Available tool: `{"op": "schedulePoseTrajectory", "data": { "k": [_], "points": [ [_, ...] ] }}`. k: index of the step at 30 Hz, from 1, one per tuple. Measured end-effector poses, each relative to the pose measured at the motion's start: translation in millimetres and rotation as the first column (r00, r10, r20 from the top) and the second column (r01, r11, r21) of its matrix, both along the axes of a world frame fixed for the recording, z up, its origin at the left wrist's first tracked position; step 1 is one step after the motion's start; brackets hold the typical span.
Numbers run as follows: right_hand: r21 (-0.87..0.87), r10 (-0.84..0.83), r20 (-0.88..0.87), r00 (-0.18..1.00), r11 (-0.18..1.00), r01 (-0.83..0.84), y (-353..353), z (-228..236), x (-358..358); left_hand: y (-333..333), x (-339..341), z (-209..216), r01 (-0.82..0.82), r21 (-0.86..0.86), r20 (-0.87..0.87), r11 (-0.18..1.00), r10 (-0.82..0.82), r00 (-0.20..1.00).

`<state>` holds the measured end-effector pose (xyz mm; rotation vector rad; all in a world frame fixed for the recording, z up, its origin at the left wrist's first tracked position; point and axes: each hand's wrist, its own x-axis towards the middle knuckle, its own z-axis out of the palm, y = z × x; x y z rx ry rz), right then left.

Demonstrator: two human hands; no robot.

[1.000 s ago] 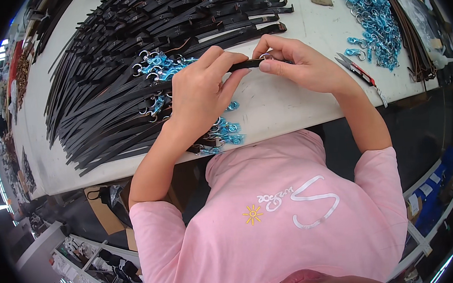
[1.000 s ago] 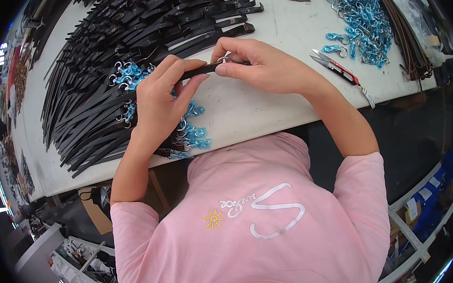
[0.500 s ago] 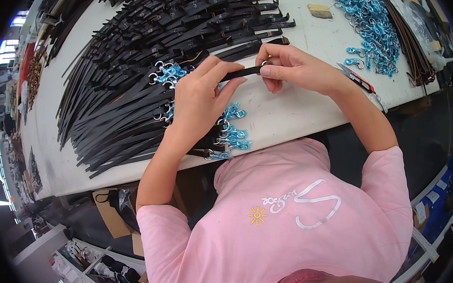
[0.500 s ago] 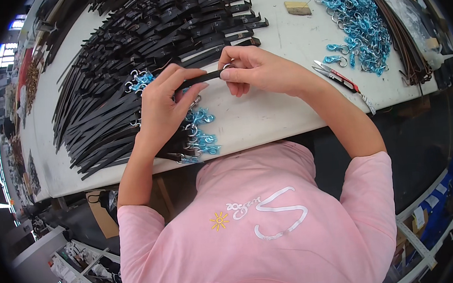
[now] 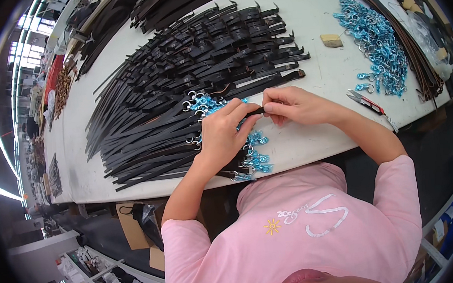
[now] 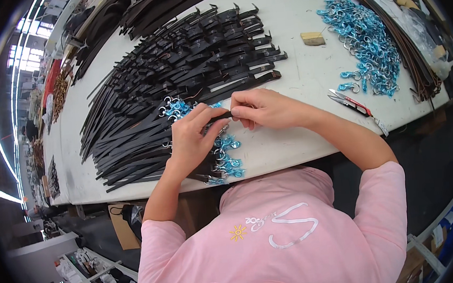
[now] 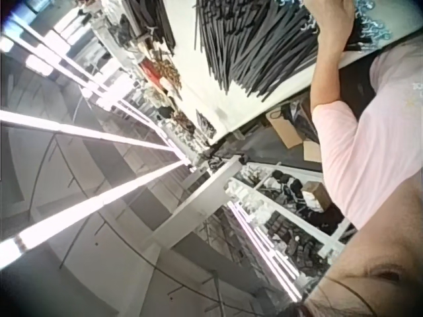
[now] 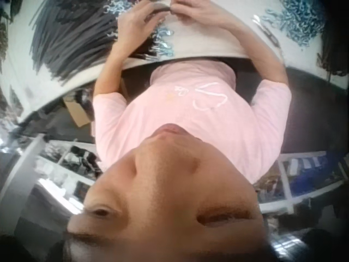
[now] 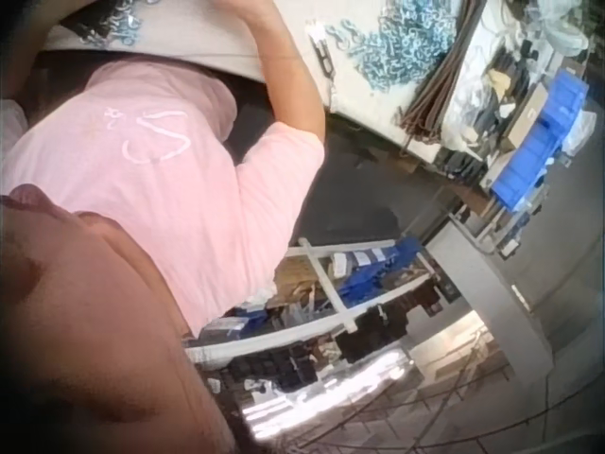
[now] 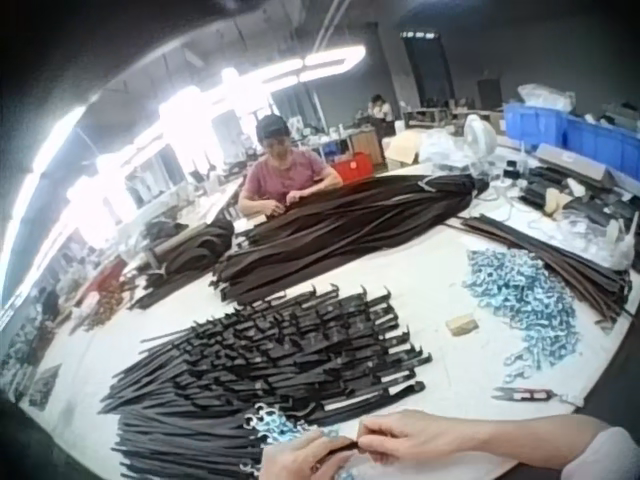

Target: The person repeatedly picks up a black strap and a blue metal clasp, then attaches the clasp to the strap by hand. The person places the finished keychain on a growing pile on the table.

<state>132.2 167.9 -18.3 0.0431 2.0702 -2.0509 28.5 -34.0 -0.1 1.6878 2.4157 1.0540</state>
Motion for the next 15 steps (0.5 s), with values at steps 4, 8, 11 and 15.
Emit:
{"op": "schedulePoseTrajectory", "data": {
  "k": [4, 8, 11, 15],
  "points": [
    [0.38, 0.085, -0.15, 0.985, 0.925, -0.022, -2.5, 16.2, 6.7, -14.3, -2.9, 9.6, -0.002, 0.037, -0.07, 0.999, 0.004, 0.998],
    [0.2, 0.004, -0.086, 0.996, 0.98, 0.013, -10.9, 24.6, -4.2, -51.7, -35.4, 27.8, -0.226, 0.22, 0.051, 0.949, 0.22, 0.974],
    [0.229, 0.037, -0.239, 0.97, 0.973, 0.019, -15.8, 38.9, -18.3, -112.7, -78.7, 41.9, -0.558, 0.31, 0.005, 0.77, 0.585, 0.811],
    [0.633, 0.147, -0.467, 0.872, 0.744, 0.214, 14.9, 30.0, -19.5, -164.5, -120.8, -7.1, -0.603, -0.051, -0.417, 0.796, 0.531, 0.738]
  ]
}}
